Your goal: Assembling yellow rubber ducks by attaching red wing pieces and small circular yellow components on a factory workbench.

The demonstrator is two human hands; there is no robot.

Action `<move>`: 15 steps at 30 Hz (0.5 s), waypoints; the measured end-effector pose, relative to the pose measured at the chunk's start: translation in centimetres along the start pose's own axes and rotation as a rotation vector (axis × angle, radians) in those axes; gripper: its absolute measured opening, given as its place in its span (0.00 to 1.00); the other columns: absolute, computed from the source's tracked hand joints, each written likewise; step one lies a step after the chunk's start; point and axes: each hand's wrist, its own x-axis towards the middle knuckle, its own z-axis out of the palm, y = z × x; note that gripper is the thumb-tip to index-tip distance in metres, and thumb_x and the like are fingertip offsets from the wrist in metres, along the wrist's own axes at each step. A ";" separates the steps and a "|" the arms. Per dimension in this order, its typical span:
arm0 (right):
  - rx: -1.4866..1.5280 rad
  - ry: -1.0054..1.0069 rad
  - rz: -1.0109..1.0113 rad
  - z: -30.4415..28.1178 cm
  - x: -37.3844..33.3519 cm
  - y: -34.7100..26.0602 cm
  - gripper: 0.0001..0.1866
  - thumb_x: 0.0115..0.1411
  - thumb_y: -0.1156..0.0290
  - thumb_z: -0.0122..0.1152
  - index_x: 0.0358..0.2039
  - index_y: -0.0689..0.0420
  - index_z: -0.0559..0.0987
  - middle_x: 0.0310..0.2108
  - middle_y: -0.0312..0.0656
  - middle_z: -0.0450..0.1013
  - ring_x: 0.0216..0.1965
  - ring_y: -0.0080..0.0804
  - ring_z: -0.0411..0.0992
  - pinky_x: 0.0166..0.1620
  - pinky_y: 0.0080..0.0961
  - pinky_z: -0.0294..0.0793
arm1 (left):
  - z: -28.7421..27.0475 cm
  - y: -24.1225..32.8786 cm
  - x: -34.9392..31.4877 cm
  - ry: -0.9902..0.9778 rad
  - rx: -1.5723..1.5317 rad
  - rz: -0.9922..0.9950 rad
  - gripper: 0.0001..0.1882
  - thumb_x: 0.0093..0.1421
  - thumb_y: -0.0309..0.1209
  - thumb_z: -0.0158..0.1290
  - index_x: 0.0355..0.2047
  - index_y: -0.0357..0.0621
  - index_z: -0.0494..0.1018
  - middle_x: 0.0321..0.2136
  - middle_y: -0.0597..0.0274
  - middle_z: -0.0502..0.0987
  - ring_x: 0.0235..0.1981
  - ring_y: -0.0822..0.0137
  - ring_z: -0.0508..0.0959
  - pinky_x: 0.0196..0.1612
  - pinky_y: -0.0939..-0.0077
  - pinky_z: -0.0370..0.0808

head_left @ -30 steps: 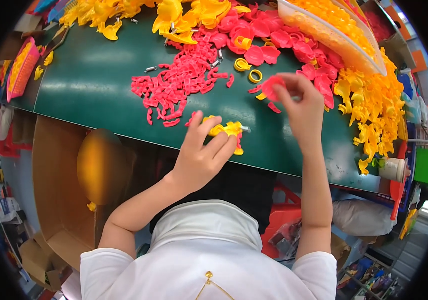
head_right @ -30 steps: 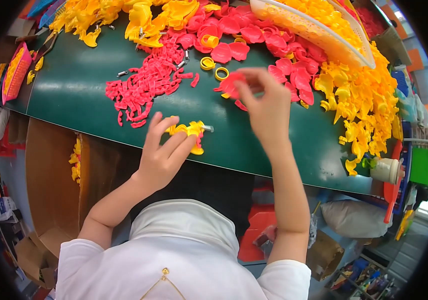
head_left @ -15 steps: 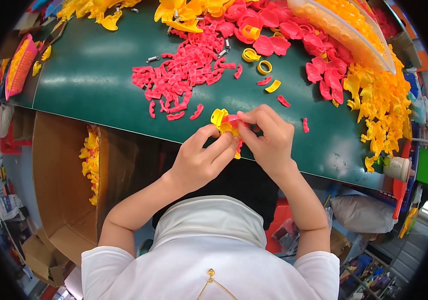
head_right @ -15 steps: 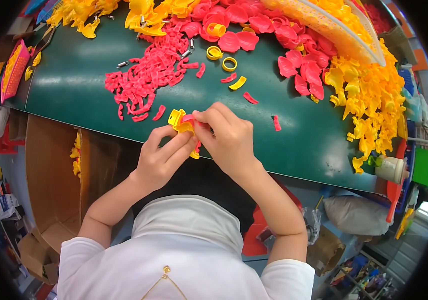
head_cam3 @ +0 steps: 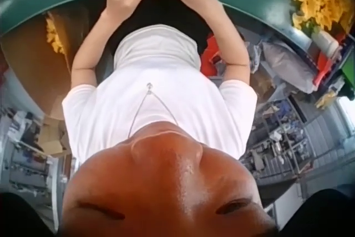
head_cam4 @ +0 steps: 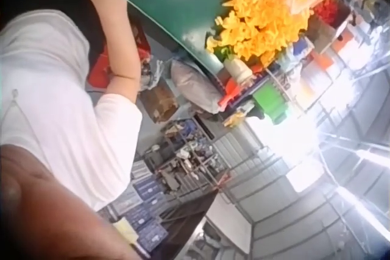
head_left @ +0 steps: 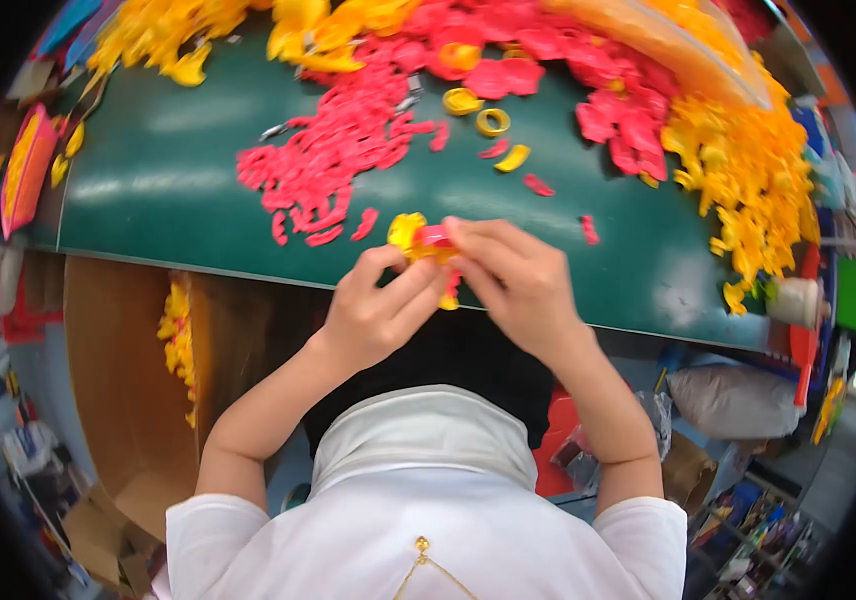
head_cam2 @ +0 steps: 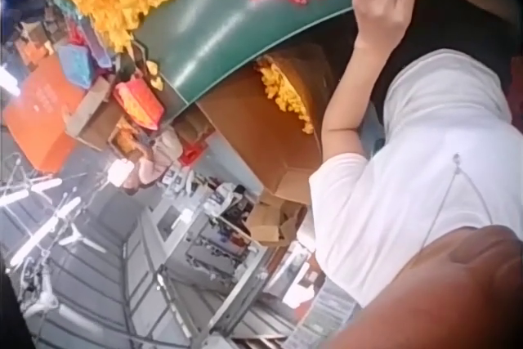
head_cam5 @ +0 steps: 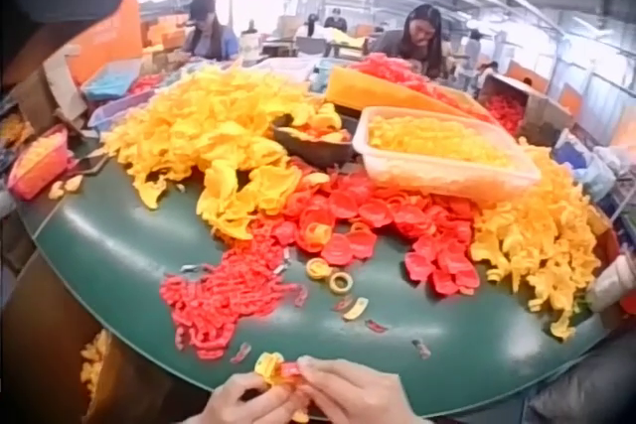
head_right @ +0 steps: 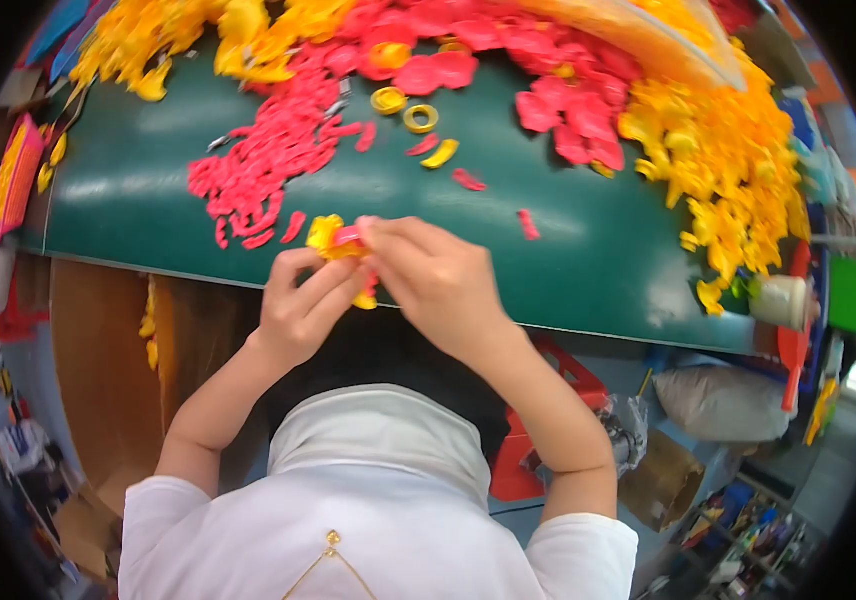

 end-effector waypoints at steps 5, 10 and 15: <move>0.207 0.024 0.012 -0.3 -0.5 1.0 0.16 0.51 0.81 0.62 0.43 0.61 0.80 0.38 0.44 0.78 0.36 0.39 0.77 0.38 0.27 0.77 | -0.3 0.3 -1.1 0.177 -0.165 -0.045 0.35 0.45 0.44 0.67 0.50 0.40 0.68 0.47 0.59 0.67 0.35 0.62 0.72 0.35 0.72 0.73; 0.113 0.068 -0.189 -4.0 -1.8 -0.6 0.15 0.49 0.81 0.62 0.40 0.58 0.82 0.37 0.42 0.79 0.37 0.39 0.78 0.38 0.29 0.77 | -2.9 2.5 2.4 -0.189 -1.819 -1.144 0.49 0.56 0.71 0.38 0.58 0.37 0.59 0.50 0.51 0.70 0.37 0.61 0.77 0.35 0.70 0.76; -0.055 -0.034 -0.112 -8.1 -1.7 1.3 0.06 0.57 0.73 0.61 0.35 0.59 0.81 0.35 0.43 0.79 0.36 0.37 0.78 0.40 0.29 0.76 | 0.0 2.3 1.6 -0.522 -2.422 -1.057 0.26 0.68 0.40 0.44 0.60 0.38 0.58 0.50 0.48 0.71 0.39 0.55 0.80 0.40 0.64 0.79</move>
